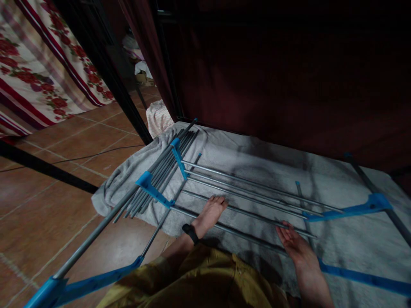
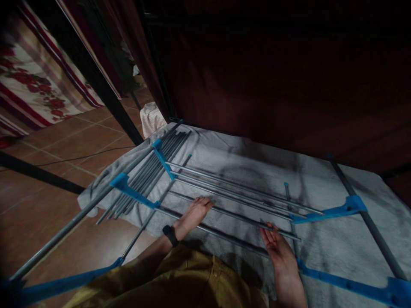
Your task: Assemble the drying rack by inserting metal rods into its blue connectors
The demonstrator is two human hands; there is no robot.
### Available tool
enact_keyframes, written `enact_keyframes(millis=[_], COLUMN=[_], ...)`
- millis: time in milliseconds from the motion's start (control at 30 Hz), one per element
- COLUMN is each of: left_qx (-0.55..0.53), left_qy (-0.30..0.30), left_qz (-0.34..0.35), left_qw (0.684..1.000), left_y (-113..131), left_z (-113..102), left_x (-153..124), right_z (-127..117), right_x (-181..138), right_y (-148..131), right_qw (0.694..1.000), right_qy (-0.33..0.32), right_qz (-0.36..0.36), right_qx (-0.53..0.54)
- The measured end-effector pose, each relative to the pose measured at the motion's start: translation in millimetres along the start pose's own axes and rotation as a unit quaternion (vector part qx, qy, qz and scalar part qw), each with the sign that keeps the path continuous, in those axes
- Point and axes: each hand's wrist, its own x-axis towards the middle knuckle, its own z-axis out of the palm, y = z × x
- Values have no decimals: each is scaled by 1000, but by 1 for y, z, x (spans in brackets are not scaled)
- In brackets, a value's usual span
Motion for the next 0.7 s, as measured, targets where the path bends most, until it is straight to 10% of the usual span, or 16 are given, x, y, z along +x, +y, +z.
enact_keyframes(millis=[700], left_qx=[31], left_qy=[-13], left_qz=[4], left_qw=[999], left_y=[3], left_z=[-5], left_x=[2], right_z=[16], right_x=[-10], right_y=[-25], right_qw=[999], right_qy=[-25], right_qz=[-30], right_qx=[-27])
